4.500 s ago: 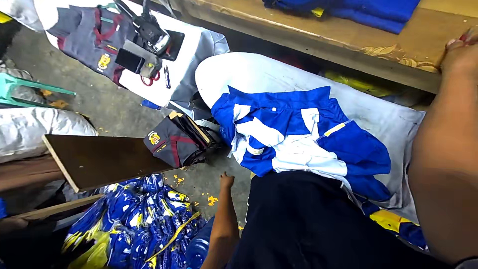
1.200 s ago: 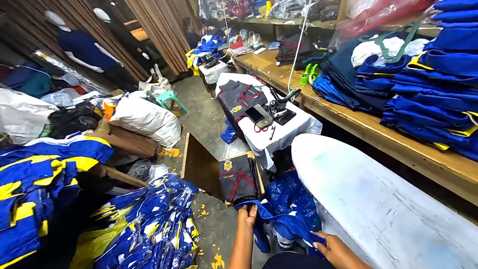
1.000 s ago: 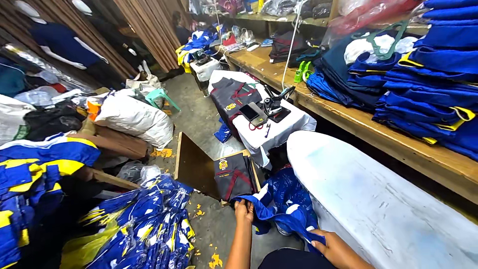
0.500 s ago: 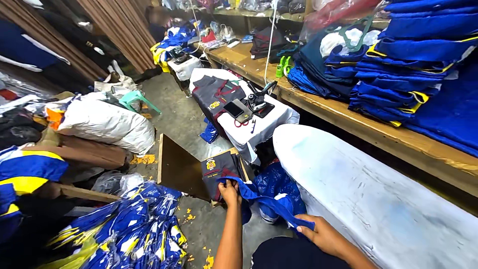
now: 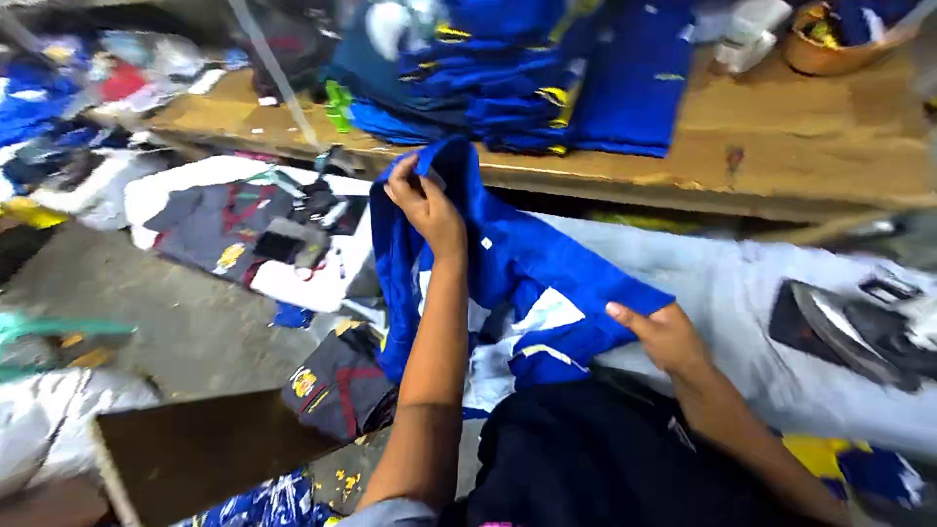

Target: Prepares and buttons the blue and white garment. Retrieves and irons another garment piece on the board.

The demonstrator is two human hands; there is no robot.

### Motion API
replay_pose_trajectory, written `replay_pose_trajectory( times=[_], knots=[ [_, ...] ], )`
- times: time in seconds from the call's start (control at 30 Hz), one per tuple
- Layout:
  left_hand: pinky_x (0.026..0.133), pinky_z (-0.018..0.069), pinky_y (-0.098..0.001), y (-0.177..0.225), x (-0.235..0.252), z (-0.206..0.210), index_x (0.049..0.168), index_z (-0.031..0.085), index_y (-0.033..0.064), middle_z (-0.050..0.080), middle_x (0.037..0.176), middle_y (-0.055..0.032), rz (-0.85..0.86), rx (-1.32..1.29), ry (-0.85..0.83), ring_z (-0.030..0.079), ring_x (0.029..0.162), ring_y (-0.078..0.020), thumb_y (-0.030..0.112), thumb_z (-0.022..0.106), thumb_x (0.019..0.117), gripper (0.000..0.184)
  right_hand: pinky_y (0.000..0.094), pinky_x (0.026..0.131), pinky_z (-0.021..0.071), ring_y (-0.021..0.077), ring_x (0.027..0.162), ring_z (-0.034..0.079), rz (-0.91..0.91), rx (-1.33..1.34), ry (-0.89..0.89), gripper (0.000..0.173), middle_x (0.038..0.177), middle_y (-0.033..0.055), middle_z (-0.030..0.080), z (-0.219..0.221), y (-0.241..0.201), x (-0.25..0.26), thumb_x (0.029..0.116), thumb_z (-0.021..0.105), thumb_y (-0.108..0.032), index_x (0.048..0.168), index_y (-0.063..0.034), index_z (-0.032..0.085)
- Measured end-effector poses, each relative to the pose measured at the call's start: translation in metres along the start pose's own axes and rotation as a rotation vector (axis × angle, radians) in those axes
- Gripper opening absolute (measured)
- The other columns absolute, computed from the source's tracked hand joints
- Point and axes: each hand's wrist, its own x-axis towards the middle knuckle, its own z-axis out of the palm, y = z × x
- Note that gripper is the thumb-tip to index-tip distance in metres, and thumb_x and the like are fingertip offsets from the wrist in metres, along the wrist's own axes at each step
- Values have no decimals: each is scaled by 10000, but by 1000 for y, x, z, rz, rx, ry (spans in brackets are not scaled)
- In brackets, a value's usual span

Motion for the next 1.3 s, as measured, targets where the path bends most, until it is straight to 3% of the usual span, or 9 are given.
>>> replay_pose_trajectory(
  times=[0.13,0.23,0.37,0.57,0.73,0.83,0.93,1.17,1.3],
  knots=[
    [1043,446,-363,-31,-69,102,1343,514,-139,562,1271,-297,-110,106,-420,547,1186,-304,114,481,1034,401,327,896,581,95,964,683,282,-139,285,246,1035,83,712,-79,62,19,953,702,-61,1168,41,642],
    [1210,321,-563,-56,-146,127,1590,160,-100,275,1605,-360,-430,382,-963,341,1488,-455,230,585,1035,773,483,977,538,280,1086,675,462,-283,384,340,1159,233,689,-125,146,28,982,688,-101,1260,78,605],
    [1144,168,-786,-51,-252,109,1606,342,78,203,1674,-277,-387,710,-1296,184,1543,-498,452,558,1031,719,578,1043,487,399,1190,638,569,-501,301,463,1233,294,656,-151,182,29,982,701,-154,1337,98,544],
    [1187,115,-725,-66,-296,94,1633,288,115,181,1707,-191,-220,933,-1324,143,1577,-419,608,377,1036,779,567,874,567,405,973,706,769,-725,-37,509,1157,278,681,-187,139,37,1053,587,-168,1501,8,422],
    [1178,143,-725,-74,-300,91,1613,344,113,243,1692,-181,-157,946,-1286,201,1563,-420,688,343,1003,838,618,1052,468,485,1249,578,398,-1094,212,485,1345,333,583,-287,61,33,1062,540,-215,1463,52,482],
    [1173,147,-731,-69,-299,87,1617,343,135,237,1697,-167,-140,896,-1329,194,1568,-407,723,353,983,865,775,1064,324,642,1343,392,443,-1247,213,663,1429,440,429,-354,34,43,994,680,-329,1456,92,458],
    [1159,169,-738,-53,-311,80,1606,363,115,253,1688,-184,-93,892,-1363,217,1556,-431,712,353,985,861,795,935,399,617,1151,563,659,-1211,-34,519,1225,418,591,-397,42,57,1019,665,-323,1353,62,565],
    [1165,223,-699,-39,-326,79,1552,455,100,364,1628,-214,-102,871,-1266,307,1519,-435,687,489,949,842,769,956,402,580,1133,590,684,-1109,-111,474,1184,390,632,-418,48,57,997,698,-265,1346,40,599],
    [1161,218,-698,-41,-325,80,1557,467,184,374,1653,-97,-14,773,-1363,297,1538,-381,512,402,1064,596,797,914,405,626,1088,590,639,-1170,-58,479,1160,417,623,-405,43,48,1011,682,-278,1342,56,588]
  ],
)
